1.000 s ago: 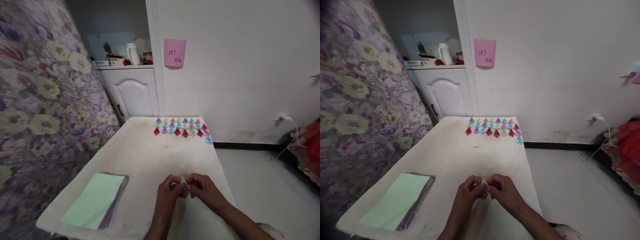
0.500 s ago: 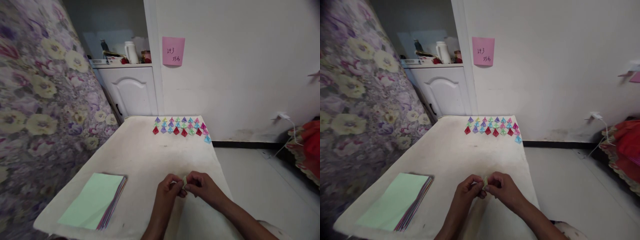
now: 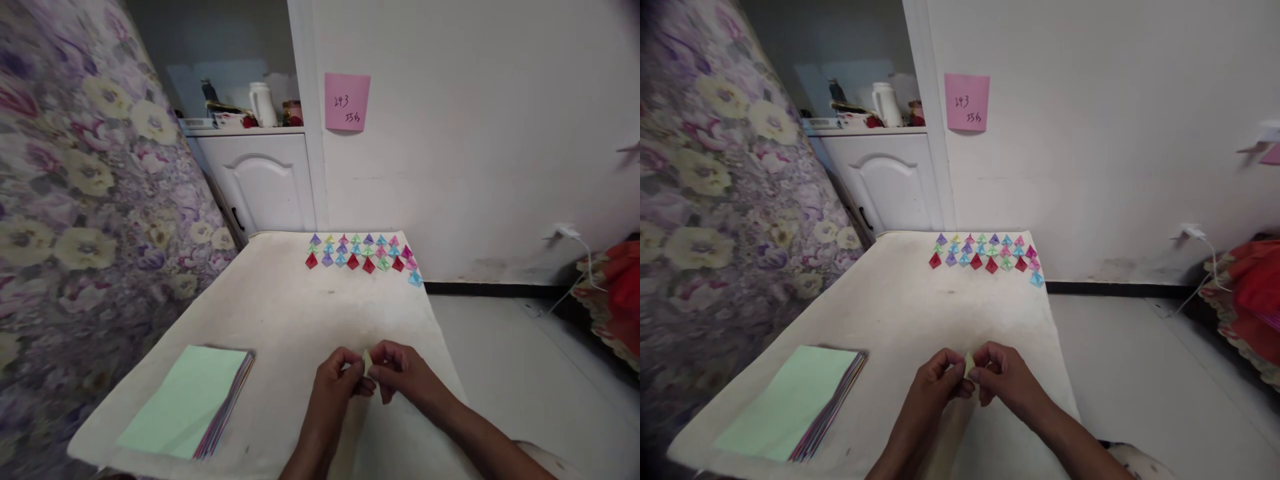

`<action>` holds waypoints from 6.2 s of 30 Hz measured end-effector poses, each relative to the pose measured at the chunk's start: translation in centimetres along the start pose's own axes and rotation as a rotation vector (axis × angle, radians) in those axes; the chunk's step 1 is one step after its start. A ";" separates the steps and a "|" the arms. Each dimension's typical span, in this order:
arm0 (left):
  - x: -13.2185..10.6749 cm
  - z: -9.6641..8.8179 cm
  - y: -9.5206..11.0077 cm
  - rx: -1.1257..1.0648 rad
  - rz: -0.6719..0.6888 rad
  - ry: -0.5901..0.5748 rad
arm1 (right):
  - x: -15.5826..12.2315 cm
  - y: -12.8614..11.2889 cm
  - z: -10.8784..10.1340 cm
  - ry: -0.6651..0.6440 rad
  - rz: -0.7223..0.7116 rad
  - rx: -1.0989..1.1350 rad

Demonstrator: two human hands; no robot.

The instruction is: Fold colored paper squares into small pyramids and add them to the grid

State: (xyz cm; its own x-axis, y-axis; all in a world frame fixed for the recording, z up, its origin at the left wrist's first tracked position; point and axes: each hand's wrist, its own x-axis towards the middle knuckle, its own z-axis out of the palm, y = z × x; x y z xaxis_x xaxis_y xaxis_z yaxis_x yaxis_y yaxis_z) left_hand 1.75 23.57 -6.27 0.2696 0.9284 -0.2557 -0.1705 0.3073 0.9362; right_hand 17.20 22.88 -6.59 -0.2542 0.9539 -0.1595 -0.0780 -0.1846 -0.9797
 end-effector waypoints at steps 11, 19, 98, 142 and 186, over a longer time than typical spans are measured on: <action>0.2 0.3 -0.1 -0.032 -0.006 0.031 | -0.4 -1.0 0.3 0.127 -0.112 -0.184; 0.3 0.2 -0.4 -0.060 0.015 0.087 | -0.2 -0.6 0.5 0.169 -0.142 -0.180; 0.3 0.3 -0.7 -0.080 -0.016 -0.001 | 0.0 -0.3 0.3 0.111 -0.148 -0.082; -0.9 1.2 1.0 0.016 0.121 -0.001 | 0.0 -0.4 0.1 -0.016 0.020 0.412; -0.5 0.9 -0.1 0.072 0.251 0.155 | -0.2 -0.9 -0.3 0.255 -0.272 -0.322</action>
State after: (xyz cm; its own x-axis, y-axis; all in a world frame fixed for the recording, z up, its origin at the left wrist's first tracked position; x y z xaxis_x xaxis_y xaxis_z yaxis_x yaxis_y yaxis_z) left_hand 2.50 22.95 -5.99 0.0792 0.9959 -0.0430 -0.1440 0.0541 0.9881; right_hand 17.62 22.92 -5.67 -0.0186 0.9923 0.1222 0.2035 0.1234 -0.9713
